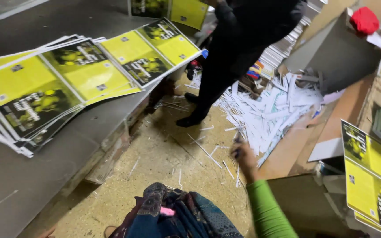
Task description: The person repeatedly cuts large white sheets of paper using a utility knife on a metal worktable. After each cut, the trimmed sheet is placed on a stack of yellow printed booklets. The person also briefly inspects a booklet and uses the knife to crease its fold.
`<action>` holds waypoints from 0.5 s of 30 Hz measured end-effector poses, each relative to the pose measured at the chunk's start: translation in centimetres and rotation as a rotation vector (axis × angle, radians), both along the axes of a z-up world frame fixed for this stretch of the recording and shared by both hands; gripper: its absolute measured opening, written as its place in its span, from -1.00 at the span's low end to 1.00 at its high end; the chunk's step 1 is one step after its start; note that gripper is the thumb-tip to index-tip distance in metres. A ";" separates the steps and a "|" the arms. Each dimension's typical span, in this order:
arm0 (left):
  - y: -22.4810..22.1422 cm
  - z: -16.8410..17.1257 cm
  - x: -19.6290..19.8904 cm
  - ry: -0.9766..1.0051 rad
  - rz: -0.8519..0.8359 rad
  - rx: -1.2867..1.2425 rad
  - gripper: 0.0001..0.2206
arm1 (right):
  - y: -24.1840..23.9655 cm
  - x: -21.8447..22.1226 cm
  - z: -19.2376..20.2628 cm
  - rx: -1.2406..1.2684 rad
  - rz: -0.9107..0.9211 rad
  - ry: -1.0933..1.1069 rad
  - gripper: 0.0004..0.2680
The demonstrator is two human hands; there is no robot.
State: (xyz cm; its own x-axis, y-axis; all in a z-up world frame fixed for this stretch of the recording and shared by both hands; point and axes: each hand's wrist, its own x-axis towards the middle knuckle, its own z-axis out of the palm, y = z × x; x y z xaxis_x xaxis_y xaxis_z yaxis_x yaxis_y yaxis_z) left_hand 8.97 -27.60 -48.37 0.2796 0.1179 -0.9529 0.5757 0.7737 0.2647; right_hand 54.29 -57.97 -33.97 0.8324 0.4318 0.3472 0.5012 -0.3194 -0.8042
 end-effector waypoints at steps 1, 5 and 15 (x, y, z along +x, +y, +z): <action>2.2 4.5 3.0 0.003 0.016 -0.012 -0.39 | 5.0 -3.7 2.0 0.216 0.012 0.450 -0.75; 7.1 19.8 4.8 0.267 -0.520 0.235 -0.23 | 19.0 -16.0 10.3 0.383 0.219 1.028 -0.73; 24.9 17.7 -28.8 -0.066 0.411 0.138 -0.50 | 32.1 -22.6 13.3 0.241 0.506 0.920 -0.78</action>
